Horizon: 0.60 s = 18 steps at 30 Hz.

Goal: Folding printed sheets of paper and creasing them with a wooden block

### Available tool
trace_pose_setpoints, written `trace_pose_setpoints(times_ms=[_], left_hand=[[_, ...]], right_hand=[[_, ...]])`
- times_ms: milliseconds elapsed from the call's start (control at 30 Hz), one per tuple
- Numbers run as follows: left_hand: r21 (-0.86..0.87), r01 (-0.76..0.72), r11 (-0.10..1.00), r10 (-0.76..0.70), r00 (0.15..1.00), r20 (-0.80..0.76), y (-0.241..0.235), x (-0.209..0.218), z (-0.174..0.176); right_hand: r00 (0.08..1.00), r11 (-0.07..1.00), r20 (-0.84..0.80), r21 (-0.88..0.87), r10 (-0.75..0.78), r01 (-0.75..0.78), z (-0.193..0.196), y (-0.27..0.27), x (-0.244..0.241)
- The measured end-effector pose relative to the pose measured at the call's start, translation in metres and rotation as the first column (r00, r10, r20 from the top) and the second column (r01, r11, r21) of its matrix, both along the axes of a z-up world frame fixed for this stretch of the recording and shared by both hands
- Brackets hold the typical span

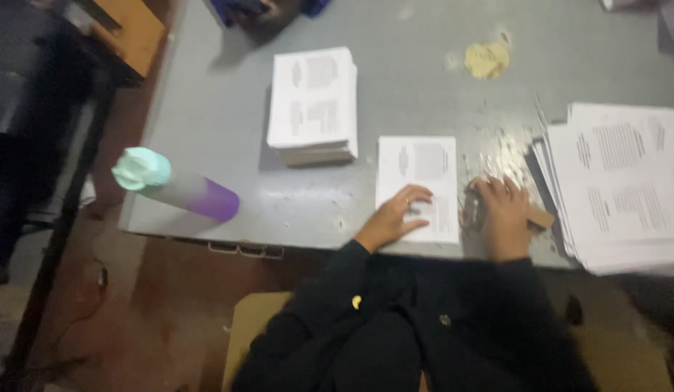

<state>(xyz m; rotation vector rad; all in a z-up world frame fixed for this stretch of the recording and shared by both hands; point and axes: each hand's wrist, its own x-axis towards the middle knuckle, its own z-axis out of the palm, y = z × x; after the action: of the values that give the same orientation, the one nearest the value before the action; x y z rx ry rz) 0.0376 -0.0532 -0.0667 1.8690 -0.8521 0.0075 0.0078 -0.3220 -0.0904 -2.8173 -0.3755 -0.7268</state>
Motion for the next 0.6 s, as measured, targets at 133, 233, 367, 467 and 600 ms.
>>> trace_pose_setpoints(times_ms=[133,233,367,467,600], left_hand=[[-0.196,-0.167,0.966,0.172,0.985,0.008,0.002,0.014,-0.004],[-0.169,-0.287,0.943,0.251,0.946,-0.205,0.004,0.006,0.025],[0.024,-0.071,0.997,0.073,0.991,-0.114,0.000,0.005,0.030],[0.350,-0.037,0.936,0.009,0.997,0.082,-0.005,0.010,0.023],[0.359,-0.069,0.931,0.009,0.986,0.168,-0.007,0.010,0.010]], right_hand=[[0.968,0.968,0.041,0.020,0.248,-0.249,0.028,0.081,-0.021],[0.946,0.948,-0.115,-0.071,0.302,-0.312,-0.013,0.094,-0.056],[0.904,0.848,-0.034,0.365,0.425,-0.385,-0.007,0.048,-0.056],[0.983,0.962,0.171,0.252,0.066,-0.109,0.008,0.002,-0.022],[0.999,0.979,-0.042,0.203,0.002,0.007,-0.029,-0.034,0.034]])
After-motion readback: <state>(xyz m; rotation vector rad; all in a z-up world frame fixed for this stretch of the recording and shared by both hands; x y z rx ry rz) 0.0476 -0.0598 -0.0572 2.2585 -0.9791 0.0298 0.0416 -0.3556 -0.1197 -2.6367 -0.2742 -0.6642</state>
